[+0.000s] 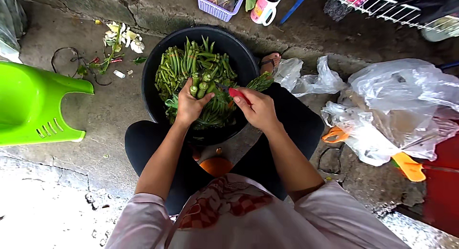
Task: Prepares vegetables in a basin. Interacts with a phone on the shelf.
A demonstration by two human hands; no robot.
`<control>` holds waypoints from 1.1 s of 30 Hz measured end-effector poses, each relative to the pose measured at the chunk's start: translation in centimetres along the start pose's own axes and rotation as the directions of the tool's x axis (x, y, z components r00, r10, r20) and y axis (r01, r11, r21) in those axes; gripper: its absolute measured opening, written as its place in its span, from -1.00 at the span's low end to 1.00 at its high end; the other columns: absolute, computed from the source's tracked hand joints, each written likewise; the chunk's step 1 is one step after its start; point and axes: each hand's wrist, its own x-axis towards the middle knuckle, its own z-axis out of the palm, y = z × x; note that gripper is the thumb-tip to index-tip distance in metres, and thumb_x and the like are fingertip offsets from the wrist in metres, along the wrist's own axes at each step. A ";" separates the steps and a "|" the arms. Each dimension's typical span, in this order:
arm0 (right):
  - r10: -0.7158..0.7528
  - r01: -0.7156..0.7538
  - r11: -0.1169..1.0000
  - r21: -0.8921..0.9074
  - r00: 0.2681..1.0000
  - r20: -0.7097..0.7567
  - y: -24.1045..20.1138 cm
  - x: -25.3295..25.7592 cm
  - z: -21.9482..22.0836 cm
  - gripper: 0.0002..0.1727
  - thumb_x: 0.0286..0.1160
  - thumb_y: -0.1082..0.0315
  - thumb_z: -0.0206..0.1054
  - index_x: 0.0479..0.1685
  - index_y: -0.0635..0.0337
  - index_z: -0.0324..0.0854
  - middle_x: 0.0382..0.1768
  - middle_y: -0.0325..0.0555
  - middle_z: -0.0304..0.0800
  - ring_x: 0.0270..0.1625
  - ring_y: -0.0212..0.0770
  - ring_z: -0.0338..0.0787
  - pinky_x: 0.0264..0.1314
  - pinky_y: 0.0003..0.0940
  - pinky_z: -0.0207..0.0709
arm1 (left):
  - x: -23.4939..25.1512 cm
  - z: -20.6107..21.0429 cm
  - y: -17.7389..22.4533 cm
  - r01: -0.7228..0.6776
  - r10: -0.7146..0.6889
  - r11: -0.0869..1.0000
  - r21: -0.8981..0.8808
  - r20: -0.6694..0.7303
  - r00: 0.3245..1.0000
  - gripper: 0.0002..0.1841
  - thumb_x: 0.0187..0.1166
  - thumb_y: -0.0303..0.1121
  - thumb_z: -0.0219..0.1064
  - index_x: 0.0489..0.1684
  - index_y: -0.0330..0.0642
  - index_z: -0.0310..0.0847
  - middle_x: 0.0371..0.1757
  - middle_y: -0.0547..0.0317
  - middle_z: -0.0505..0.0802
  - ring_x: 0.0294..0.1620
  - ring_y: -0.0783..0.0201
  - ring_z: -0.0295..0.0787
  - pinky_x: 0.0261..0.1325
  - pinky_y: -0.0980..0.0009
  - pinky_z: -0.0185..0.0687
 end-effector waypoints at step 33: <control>0.304 -0.329 0.736 0.592 0.942 0.145 1.8 4.2 10.0 -0.61 0.66 0.22 0.33 0.27 0.33 0.68 0.19 0.07 0.71 0.04 -0.26 0.77 0.09 -0.38 0.70 | 1.3 -2.1 0.0 0.355 -0.343 0.794 -0.493 0.119 0.932 -0.54 0.18 -0.66 0.42 0.14 -0.23 0.59 -0.18 0.21 0.87 -0.18 0.24 0.87 0.02 0.21 0.88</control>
